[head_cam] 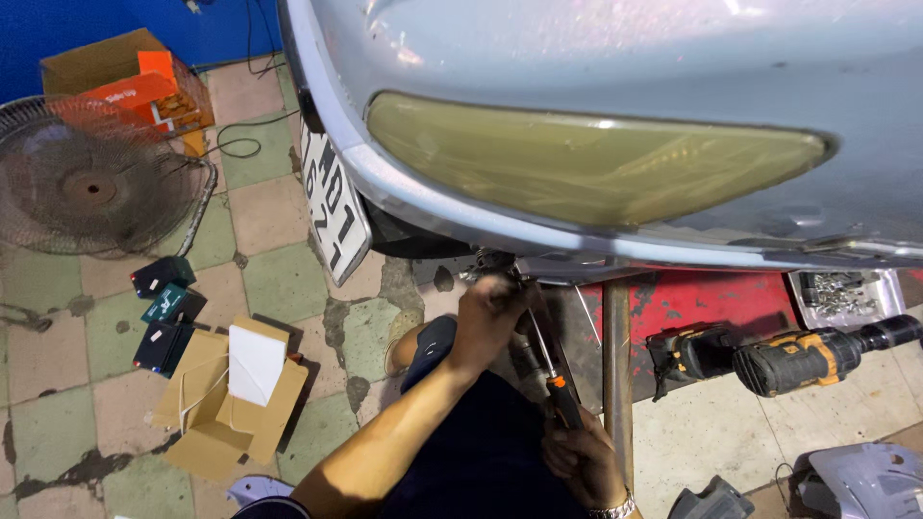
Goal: The person uses a hammer and a pry tool to loosen parts near the rear wheel of a scooter. They remove a screw with a screwdriver and a bolt using an impact driver while handling small wires and pins by hand.
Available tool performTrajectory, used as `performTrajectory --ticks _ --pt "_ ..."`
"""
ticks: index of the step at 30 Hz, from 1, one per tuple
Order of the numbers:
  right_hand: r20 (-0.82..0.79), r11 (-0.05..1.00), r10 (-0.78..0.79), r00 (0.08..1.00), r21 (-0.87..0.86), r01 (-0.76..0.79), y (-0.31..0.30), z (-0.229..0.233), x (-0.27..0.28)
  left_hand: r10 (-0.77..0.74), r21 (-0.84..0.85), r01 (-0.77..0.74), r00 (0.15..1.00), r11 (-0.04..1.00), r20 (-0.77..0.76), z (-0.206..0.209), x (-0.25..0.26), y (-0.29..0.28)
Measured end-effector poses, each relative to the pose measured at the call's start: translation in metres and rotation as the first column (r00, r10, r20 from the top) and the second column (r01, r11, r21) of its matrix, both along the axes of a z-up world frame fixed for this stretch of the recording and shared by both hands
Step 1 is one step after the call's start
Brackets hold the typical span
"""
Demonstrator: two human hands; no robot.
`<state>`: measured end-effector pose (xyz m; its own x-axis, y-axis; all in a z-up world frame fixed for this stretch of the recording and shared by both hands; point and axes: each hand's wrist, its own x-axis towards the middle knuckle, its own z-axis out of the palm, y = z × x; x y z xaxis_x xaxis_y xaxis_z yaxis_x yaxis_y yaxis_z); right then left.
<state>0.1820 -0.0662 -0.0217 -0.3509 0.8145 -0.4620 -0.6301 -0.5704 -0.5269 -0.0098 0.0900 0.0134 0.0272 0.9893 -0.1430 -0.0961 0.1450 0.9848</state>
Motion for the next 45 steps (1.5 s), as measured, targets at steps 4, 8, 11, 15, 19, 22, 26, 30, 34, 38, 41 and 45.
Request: performTrajectory --ticks 4,8,11,15,19,22,26,30,34,38,41,45 --pt "-0.087 0.999 0.005 0.996 -0.031 -0.008 -0.003 -0.003 -0.007 -0.020 -0.052 0.022 0.999 0.998 0.045 -0.011 -0.003 0.008" --pt "-0.046 0.996 -0.009 0.999 -0.087 0.005 -0.005 0.002 -0.017 0.014 -0.062 0.009 0.929 0.998 0.370 -0.016 -0.002 0.007" --pt "-0.026 0.995 -0.028 0.999 -0.096 0.025 -0.011 0.004 -0.028 0.007 -0.048 0.007 0.960 0.999 0.281 -0.018 -0.005 0.008" --pt "-0.047 0.991 -0.093 0.995 -0.104 0.088 -0.012 0.000 -0.031 0.028 -0.080 -0.006 0.962 0.997 0.272 -0.011 -0.002 0.008" --pt "0.138 0.994 -0.100 0.985 -0.028 0.104 -0.013 -0.009 -0.032 -0.018 -0.021 0.019 0.998 1.000 0.053 -0.004 -0.011 0.004" --pt "-0.040 0.991 -0.059 0.997 -0.121 0.054 -0.007 -0.005 -0.019 -0.003 -0.032 0.005 0.997 0.999 0.082 -0.007 -0.006 0.011" --pt "-0.045 0.995 -0.050 0.998 -0.093 0.046 -0.005 -0.005 -0.014 0.016 -0.086 -0.008 0.995 0.996 0.097 -0.013 -0.006 0.008" --pt "0.054 0.997 -0.034 0.998 -0.073 0.038 -0.004 -0.008 -0.008 0.053 -0.100 -0.029 0.967 0.995 0.248 -0.024 0.002 0.008" --pt "-0.017 0.995 0.037 0.999 -0.093 -0.038 -0.005 -0.011 0.001 0.100 -0.114 -0.069 0.949 0.991 0.298 -0.029 0.007 0.010" --pt "0.001 0.992 0.027 1.000 -0.121 -0.027 -0.004 -0.014 0.003 0.056 -0.003 -0.059 0.934 0.998 0.354 -0.031 0.003 0.006" --pt "0.060 0.989 -0.006 0.998 -0.145 0.015 -0.007 -0.009 -0.004 0.046 0.010 -0.052 0.947 0.999 0.318 -0.031 0.004 0.007" --pt "0.071 0.998 -0.021 0.997 -0.053 0.025 -0.001 -0.006 -0.008 0.023 -0.063 -0.016 0.993 0.998 0.114 -0.013 -0.006 0.010"
